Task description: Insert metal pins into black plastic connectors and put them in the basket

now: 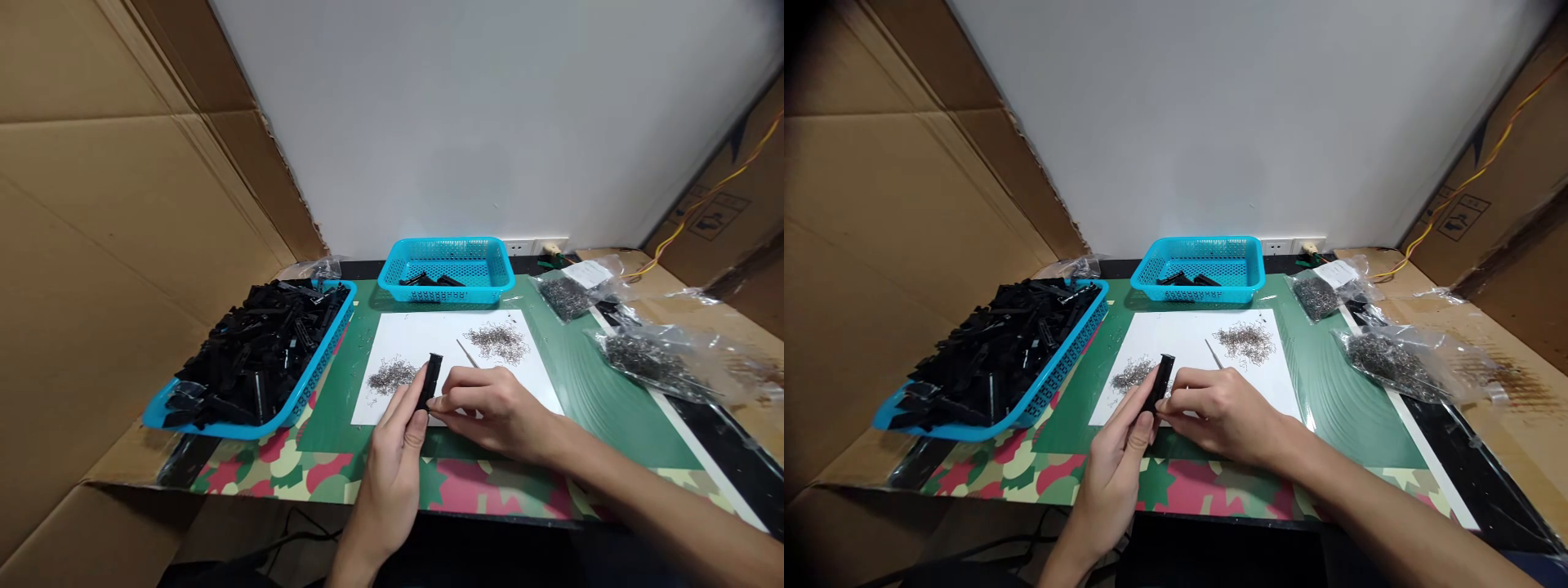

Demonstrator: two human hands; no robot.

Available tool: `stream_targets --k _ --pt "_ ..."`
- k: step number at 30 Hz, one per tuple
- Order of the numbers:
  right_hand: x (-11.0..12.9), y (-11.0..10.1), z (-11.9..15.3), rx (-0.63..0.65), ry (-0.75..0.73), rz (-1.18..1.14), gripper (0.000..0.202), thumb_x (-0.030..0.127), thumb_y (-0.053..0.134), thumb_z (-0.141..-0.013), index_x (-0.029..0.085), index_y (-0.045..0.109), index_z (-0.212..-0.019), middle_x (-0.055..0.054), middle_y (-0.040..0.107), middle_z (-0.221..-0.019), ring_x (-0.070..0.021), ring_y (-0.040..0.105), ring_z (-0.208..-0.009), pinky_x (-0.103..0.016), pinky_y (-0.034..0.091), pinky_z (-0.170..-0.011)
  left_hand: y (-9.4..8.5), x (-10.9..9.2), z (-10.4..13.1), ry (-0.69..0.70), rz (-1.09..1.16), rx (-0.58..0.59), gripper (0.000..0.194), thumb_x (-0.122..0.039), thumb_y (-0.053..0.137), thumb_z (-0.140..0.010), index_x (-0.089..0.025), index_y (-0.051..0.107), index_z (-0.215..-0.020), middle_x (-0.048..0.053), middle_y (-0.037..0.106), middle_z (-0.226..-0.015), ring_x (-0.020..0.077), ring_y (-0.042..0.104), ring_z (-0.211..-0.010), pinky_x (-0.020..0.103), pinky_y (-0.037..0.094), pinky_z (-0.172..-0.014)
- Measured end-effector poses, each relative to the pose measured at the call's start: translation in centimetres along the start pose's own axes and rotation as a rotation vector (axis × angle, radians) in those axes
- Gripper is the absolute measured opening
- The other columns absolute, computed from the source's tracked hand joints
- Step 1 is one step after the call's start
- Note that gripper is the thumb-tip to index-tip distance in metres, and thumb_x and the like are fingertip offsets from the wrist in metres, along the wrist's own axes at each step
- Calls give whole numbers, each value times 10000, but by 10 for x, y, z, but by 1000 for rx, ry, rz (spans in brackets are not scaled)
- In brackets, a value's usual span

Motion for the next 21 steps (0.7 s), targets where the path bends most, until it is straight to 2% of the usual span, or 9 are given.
stream_targets --k 3,5,8,10,12,16,18,21 --pt "1 -3 -1 -22 -15 19 155 193 594 -1042 182 749 -1041 -64 718 -901 -141 645 -709 -254 488 -606 -1 4 0 -57 107 2 554 -542 471 -1053 -271 561 -1527 90 562 -1562 289 437 -1521 458 373 -1258" --pt "1 -6 0 -37 -29 53 177 177 584 -1041 184 753 -1094 -72 739 -922 -148 663 -720 -259 488 -596 -1 7 1 -98 190 -3 575 -567 481 -1042 -245 585 -1508 115 607 -1499 297 536 -1426 439 463 -1180" --pt "1 -10 1 -59 -37 124 193 166 580 -1039 196 758 -1107 -68 749 -923 -151 669 -712 -266 479 -591 -1 10 1 -141 244 -4 608 -590 476 -1037 -196 611 -1480 131 721 -1208 256 678 -1078 379 572 -957" --pt "0 -11 2 -46 -36 163 203 157 575 -1038 203 763 -1097 -60 744 -913 -151 666 -707 -270 472 -596 0 8 0 -146 220 23 604 -586 454 -1047 -189 618 -1471 95 716 -986 217 647 -891 347 564 -854" --pt "-3 -10 3 -15 -29 182 225 142 556 -1040 205 766 -1093 -58 733 -904 -150 659 -701 -270 462 -598 1 1 -1 -114 167 46 560 -560 432 -1063 -208 639 -1447 80 692 -971 215 621 -915 342 538 -882" --pt "-14 -12 8 29 12 200 281 109 531 -1038 229 774 -1112 -55 725 -916 -136 651 -693 -254 448 -598 -2 -14 -4 12 15 -13 427 -469 480 -1069 -274 633 -1417 82 637 -1261 225 591 -1109 338 478 -996" --pt "-19 -14 10 32 34 211 309 81 531 -1024 238 782 -1111 -53 723 -923 -130 648 -685 -250 439 -595 -4 -18 -4 67 -73 -72 376 -431 564 -1039 -285 628 -1380 66 642 -1211 211 596 -1039 318 482 -924" --pt "-21 -16 11 26 34 220 316 68 535 -1013 232 793 -1093 -55 721 -921 -130 642 -683 -253 426 -595 -6 -20 -3 129 -183 -143 256 -372 662 -990 -262 667 -1221 36 656 -1039 194 590 -927 290 470 -821"
Point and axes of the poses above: each hand's wrist, its own z-axis away from the middle knuckle, its own y-axis out of the palm, x = y × z, the point moved 8 cm from there along -z, towards the middle knuckle
